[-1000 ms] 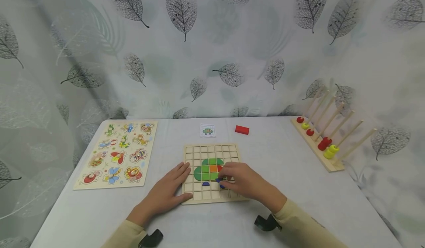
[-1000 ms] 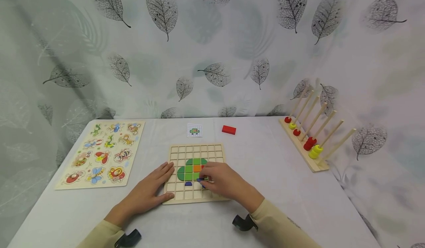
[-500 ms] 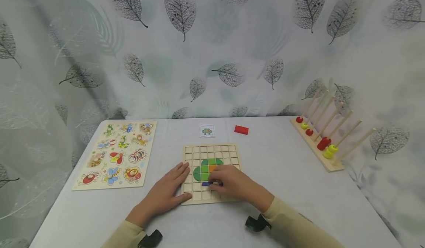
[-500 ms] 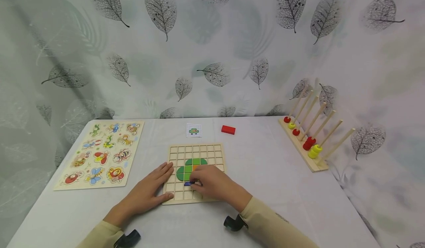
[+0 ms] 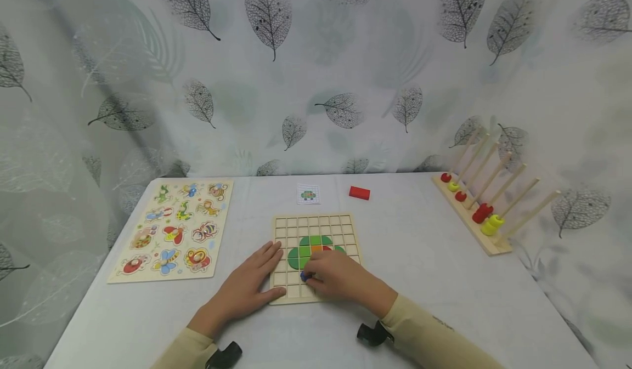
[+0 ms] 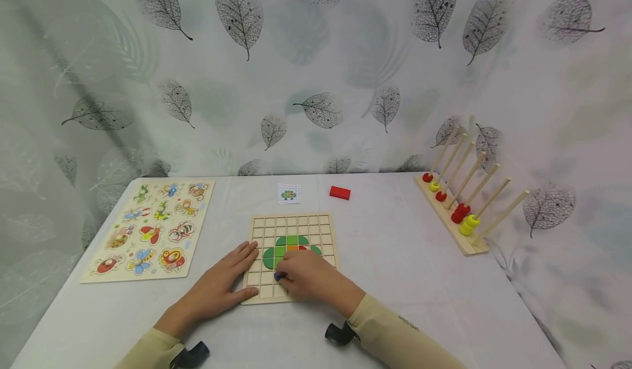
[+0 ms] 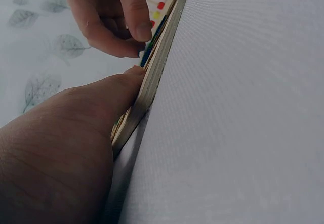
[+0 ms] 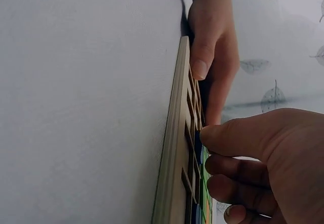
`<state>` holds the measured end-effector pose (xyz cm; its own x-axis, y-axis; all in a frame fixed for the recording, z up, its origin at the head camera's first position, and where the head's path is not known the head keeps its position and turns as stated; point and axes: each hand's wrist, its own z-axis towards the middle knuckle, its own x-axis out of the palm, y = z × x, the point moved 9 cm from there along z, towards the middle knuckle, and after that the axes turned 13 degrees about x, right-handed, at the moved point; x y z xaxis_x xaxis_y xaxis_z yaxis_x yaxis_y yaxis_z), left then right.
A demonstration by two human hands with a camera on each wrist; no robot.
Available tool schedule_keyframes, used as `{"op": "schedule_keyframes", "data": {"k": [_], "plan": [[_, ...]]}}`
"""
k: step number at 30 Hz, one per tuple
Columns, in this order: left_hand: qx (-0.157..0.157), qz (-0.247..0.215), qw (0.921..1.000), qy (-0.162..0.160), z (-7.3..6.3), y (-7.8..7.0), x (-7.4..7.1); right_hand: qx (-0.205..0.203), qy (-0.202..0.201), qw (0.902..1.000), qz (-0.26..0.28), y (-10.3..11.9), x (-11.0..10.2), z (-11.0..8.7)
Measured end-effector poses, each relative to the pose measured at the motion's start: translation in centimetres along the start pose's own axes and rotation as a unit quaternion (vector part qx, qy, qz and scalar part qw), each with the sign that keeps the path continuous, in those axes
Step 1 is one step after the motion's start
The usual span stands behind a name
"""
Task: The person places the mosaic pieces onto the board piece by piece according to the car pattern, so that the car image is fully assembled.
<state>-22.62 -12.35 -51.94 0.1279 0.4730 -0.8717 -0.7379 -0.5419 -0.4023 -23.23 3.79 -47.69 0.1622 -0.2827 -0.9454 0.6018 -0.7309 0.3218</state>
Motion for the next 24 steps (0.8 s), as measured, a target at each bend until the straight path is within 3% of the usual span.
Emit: {"op": "schedule_keyframes", "data": {"k": [17, 21, 24], "plan": [[0.001, 0.005, 1.0, 0.001, 0.1, -0.2, 0.2, 0.006, -0.009, 0.9999, 0.003, 0.2, 0.0, -0.3], [-0.001, 0.001, 1.0, -0.001, 0.1, -0.1, 0.1, 0.023, -0.024, 0.9993, 0.015, -0.3, -0.9, -0.7], [-0.008, -0.007, 0.9999, 0.003, -0.1, 0.1, 0.4, 0.043, -0.057, 0.9972, 0.021, -1.2, -2.6, -1.3]]}}
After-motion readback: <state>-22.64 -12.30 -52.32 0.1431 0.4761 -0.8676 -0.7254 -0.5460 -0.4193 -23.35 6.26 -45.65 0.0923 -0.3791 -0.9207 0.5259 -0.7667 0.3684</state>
